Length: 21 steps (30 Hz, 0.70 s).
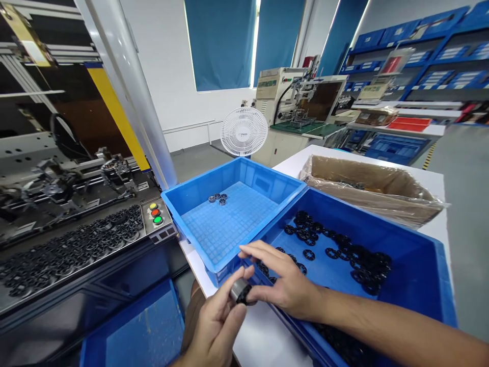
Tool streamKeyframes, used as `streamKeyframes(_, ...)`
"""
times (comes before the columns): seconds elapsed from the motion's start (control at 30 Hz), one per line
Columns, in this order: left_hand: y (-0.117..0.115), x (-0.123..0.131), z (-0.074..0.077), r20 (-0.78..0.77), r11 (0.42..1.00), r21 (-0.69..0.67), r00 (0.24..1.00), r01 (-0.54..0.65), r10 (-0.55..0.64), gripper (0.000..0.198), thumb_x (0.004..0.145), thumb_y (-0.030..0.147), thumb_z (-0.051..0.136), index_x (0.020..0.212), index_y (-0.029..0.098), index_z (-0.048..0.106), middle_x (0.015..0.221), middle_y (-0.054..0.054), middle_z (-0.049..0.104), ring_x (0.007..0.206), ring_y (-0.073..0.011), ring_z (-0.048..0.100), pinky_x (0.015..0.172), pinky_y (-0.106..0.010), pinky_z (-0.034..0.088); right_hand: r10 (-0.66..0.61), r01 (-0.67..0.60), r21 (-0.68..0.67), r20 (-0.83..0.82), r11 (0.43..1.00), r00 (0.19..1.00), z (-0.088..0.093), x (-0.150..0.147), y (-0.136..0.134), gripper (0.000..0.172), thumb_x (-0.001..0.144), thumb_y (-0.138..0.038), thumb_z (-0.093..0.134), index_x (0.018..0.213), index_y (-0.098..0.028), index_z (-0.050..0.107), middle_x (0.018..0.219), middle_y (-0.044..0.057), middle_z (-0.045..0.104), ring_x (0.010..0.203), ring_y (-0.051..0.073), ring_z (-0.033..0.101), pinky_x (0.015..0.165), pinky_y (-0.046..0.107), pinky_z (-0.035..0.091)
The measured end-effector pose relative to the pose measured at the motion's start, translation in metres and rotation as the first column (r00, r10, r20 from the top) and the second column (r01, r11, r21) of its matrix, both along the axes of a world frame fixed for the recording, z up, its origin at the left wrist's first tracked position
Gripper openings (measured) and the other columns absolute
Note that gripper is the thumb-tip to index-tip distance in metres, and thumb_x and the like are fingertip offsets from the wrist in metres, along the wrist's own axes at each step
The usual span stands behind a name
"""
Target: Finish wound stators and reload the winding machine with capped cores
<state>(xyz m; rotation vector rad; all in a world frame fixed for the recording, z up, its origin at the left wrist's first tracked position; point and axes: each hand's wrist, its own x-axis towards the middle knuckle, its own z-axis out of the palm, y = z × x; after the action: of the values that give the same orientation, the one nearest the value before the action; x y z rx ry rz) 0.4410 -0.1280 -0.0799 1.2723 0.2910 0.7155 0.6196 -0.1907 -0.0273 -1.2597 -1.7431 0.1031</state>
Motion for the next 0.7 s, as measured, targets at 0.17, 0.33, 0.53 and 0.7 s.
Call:
streamKeyframes(0.17, -0.004, 0.002, 0.001, -0.003, 0.999, 0.029, 0.999, 0.036, -0.036, 0.048, 0.092, 0.03, 0.059, 0.139, 0.025, 0.054, 0.139, -0.012, 0.06, 0.129, -0.0303, 0.055, 0.11, -0.044, 0.042, 0.103, -0.117, -0.103, -0.131, 0.988, 0.986, -0.001, -0.004, 0.001, 0.037, 0.091, -0.045, 0.062, 0.111, -0.014, 0.065, 0.09, 0.008, 0.067, 0.083, 0.017, 0.062, 0.074, 0.03, 0.053)
streamKeyframes(0.33, -0.003, 0.0, 0.005, 0.07, 0.992, 0.126, 0.997, 0.02, -0.029, 0.046, 0.092, 0.029, 0.059, 0.138, 0.025, 0.055, 0.138, -0.01, 0.062, 0.127, -0.0288, 0.056, 0.112, -0.043, 0.039, 0.072, -0.171, -0.311, -0.307, 0.935, 0.949, 0.006, -0.01, 0.0, 0.038, 0.085, -0.054, 0.065, 0.086, -0.016, 0.07, 0.076, 0.002, 0.064, 0.071, 0.015, 0.058, 0.067, 0.027, 0.049)
streamKeyframes(0.53, -0.007, 0.004, 0.006, 0.083, 0.992, 0.129, 0.996, 0.0, -0.011, 0.038, 0.095, 0.026, 0.055, 0.132, 0.031, 0.06, 0.129, -0.005, 0.068, 0.12, -0.022, 0.061, 0.108, -0.034, 0.043, 0.099, -0.209, -0.362, -0.3, 0.908, 0.949, 0.011, -0.015, -0.002, 0.037, 0.083, -0.054, 0.068, 0.086, -0.017, 0.071, 0.075, 0.002, 0.065, 0.071, 0.015, 0.058, 0.067, 0.027, 0.047)
streamKeyframes(0.7, 0.008, -0.006, 0.018, -0.043, 0.978, 0.208, 0.999, 0.016, -0.007, 0.036, 0.093, 0.028, 0.056, 0.129, 0.027, 0.063, 0.131, -0.011, 0.063, 0.113, -0.0236, 0.064, 0.098, -0.034, 0.05, 0.048, -0.097, -0.488, -0.112, 0.867, 0.993, 0.025, 0.019, 0.008, 0.033, 0.089, -0.048, 0.061, 0.093, -0.016, 0.072, 0.082, 0.004, 0.072, 0.074, 0.016, 0.065, 0.07, 0.026, 0.051)
